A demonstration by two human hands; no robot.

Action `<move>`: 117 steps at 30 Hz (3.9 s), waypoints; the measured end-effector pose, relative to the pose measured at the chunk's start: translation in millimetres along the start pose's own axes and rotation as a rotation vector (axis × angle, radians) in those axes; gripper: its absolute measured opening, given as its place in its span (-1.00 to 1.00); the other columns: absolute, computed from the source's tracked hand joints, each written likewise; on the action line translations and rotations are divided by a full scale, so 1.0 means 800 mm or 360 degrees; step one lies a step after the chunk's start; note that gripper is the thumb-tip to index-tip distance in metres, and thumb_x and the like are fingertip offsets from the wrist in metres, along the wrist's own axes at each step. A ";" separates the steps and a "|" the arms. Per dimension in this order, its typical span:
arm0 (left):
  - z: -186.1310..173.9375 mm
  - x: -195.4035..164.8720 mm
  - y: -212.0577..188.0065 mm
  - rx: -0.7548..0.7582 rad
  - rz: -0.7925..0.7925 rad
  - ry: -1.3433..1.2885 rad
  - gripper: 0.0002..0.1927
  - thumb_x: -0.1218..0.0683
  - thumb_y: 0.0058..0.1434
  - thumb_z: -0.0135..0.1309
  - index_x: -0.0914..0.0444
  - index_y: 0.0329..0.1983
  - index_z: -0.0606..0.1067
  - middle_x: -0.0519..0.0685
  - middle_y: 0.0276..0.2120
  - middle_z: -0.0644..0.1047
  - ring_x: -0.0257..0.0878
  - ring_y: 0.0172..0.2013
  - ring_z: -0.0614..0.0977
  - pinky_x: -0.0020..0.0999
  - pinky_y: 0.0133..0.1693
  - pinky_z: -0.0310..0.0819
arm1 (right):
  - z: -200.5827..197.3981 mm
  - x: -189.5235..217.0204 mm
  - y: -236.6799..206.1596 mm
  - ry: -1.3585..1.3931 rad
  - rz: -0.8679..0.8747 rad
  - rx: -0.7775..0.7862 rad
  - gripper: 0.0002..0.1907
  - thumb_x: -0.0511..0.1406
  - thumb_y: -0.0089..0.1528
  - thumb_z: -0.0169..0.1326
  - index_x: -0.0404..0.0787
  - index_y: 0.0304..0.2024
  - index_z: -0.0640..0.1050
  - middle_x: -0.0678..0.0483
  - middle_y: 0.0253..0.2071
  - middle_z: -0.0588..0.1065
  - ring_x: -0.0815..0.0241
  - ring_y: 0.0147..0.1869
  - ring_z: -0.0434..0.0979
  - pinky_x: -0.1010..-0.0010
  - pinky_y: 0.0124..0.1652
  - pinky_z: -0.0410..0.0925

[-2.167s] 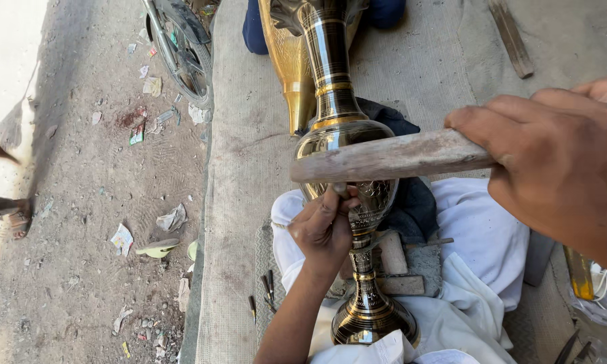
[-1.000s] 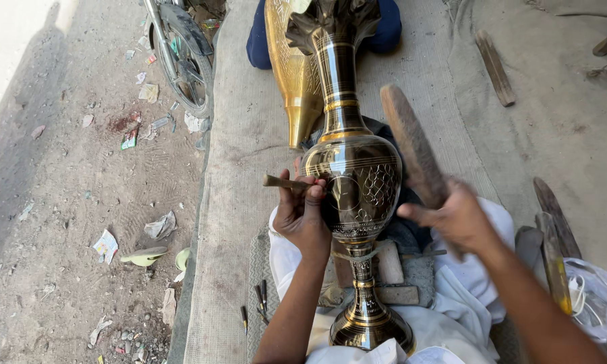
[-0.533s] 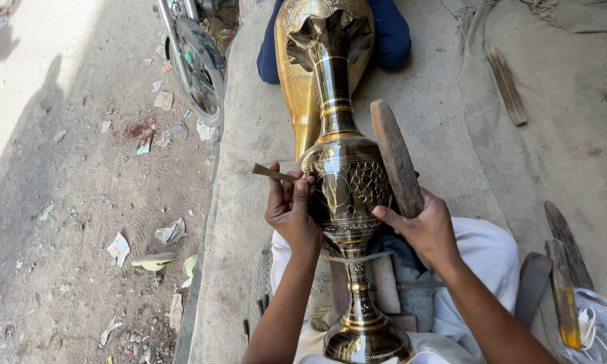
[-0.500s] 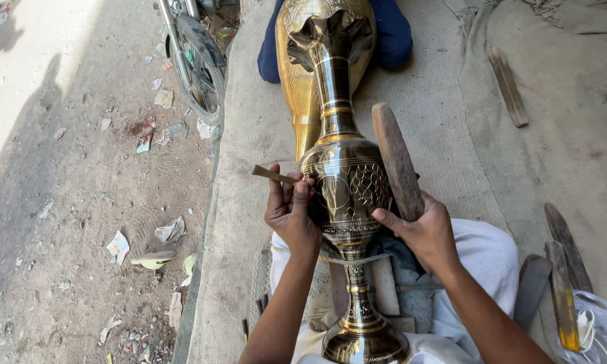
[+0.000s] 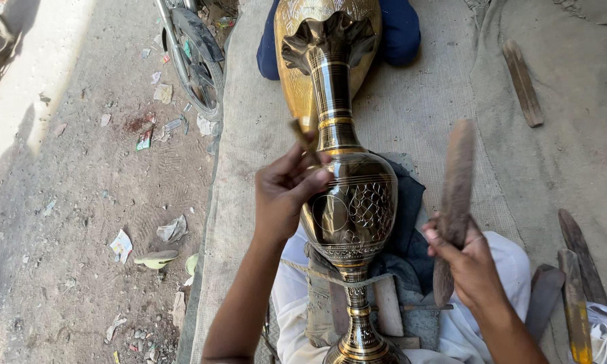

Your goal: The person sits on the ground and uses a hammer and chisel to engrave a decorative pattern onto a brass vase. They repeatedly strike the chisel with the hammer to create indentations in the metal surface.

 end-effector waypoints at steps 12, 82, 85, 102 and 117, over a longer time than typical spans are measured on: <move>0.094 -0.016 0.072 0.0976 -0.0010 0.0640 -0.45 0.30 0.25 0.26 0.27 0.33 0.48 -0.07 -0.13 0.71 -0.43 -0.11 0.67 -0.43 0.03 0.64 | 0.001 0.085 0.021 -0.1702 -0.0355 -0.0180 -0.51 -0.23 0.14 0.27 -0.08 0.12 0.49 -0.01 -0.22 0.60 0.14 -0.24 0.60 0.26 -0.21 0.43; 0.135 -0.017 0.080 0.2044 0.0208 0.0802 -0.65 0.30 0.17 0.27 0.20 0.04 0.64 -0.12 -0.13 0.71 -0.31 -0.08 0.73 -0.37 0.00 0.64 | -0.048 0.048 -0.028 -0.0929 -0.0798 -0.0719 -0.81 -0.46 0.32 0.27 -0.30 -0.08 0.51 -0.01 -0.17 0.58 0.31 -0.06 0.60 0.51 -0.06 0.45; 0.122 -0.022 0.075 0.1866 0.0344 0.0841 -0.59 0.27 0.20 0.27 0.19 0.13 0.59 -0.13 -0.16 0.71 -0.33 -0.13 0.74 -0.40 -0.03 0.64 | -0.037 0.081 -0.023 -0.1451 -0.0733 -0.0688 -0.64 -0.48 0.23 0.30 -0.36 0.07 0.54 -0.10 -0.18 0.60 0.20 -0.03 0.62 0.42 -0.07 0.45; 0.053 -0.015 -0.012 0.0004 0.0627 0.1027 -0.56 0.31 0.26 0.20 0.22 0.21 0.54 -0.06 -0.20 0.71 -0.38 -0.18 0.75 -0.48 -0.09 0.66 | 0.060 0.270 0.096 -0.1809 -0.0775 0.0183 -0.73 -0.48 0.22 0.20 -0.22 -0.03 0.54 -0.04 -0.36 0.58 0.20 -0.38 0.58 0.33 -0.42 0.44; 0.071 -0.015 0.013 0.0481 0.0498 0.1047 -0.69 0.23 0.27 0.25 0.19 0.09 0.62 -0.10 -0.21 0.73 -0.40 -0.24 0.77 -0.45 -0.11 0.70 | 0.041 0.232 0.076 -0.3027 -0.0534 0.0154 -0.62 -0.31 0.21 0.14 0.07 0.09 0.57 0.11 -0.51 0.55 0.22 -0.51 0.58 0.31 -0.35 0.45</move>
Point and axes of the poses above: each hand's wrist, its own y-axis towards the middle knuckle, its own z-axis out of the palm, x = y × z, the point moved 5 cm from there along y, towards the middle knuckle
